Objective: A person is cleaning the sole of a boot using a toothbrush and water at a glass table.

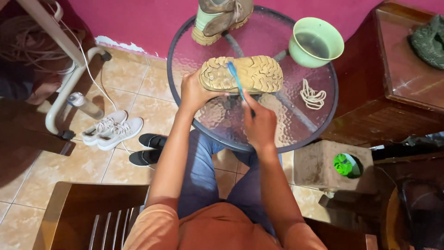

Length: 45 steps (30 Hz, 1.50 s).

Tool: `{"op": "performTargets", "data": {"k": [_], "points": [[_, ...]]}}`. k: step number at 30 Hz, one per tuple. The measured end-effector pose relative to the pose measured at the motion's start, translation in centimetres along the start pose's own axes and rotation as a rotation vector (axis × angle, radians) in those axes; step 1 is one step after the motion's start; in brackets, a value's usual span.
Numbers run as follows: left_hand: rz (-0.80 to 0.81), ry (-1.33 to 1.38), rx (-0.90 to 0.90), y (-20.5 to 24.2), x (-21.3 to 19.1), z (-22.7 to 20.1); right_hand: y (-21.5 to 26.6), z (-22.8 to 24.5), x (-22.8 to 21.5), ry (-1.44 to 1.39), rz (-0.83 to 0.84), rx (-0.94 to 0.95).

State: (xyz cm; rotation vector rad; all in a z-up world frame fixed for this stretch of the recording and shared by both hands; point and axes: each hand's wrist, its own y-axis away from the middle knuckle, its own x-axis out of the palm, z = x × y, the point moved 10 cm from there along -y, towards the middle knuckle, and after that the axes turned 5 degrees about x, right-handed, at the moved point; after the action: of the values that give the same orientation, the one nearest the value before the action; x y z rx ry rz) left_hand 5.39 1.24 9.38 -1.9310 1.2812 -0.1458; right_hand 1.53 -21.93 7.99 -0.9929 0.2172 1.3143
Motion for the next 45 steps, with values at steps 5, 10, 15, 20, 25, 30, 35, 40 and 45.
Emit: {"op": "performTargets", "data": {"k": [5, 10, 15, 20, 25, 30, 35, 40, 45], "points": [[-0.013, 0.010, -0.042, 0.1, 0.4, 2.5, 0.0, 4.0, 1.1, 0.033, 0.037, -0.031], [0.003, 0.043, -0.100, 0.0, 0.2, 2.0, 2.7, 2.5, -1.0, -0.033, 0.088, 0.038], [0.004, 0.069, -0.005, -0.4, -0.3, 0.2, 1.5, 1.6, -1.7, 0.018, 0.095, 0.072], [-0.003, 0.042, -0.020, -0.4, -0.2, 0.7, -0.7, 1.3, 0.8, 0.025, 0.053, 0.040], [-0.009, 0.125, -0.082, -0.2, -0.4, 1.0, 2.5, 0.4, 0.2, 0.037, 0.081, 0.035], [0.018, 0.087, -0.038, -0.4, 0.0, 0.9, 2.3, -1.4, -2.0, 0.027, 0.082, 0.120], [0.017, 0.064, -0.047, -0.1, 0.3, 1.5, -0.9, 1.9, -0.6, 0.061, -0.021, -0.032], [0.004, 0.077, -0.105, 0.2, 0.4, 2.9, 1.4, 3.4, 0.2, 0.074, 0.029, -0.072], [0.019, 0.079, -0.045, -0.2, 0.0, 1.0, 2.5, 0.9, -1.7, 0.026, 0.071, 0.028]]}}
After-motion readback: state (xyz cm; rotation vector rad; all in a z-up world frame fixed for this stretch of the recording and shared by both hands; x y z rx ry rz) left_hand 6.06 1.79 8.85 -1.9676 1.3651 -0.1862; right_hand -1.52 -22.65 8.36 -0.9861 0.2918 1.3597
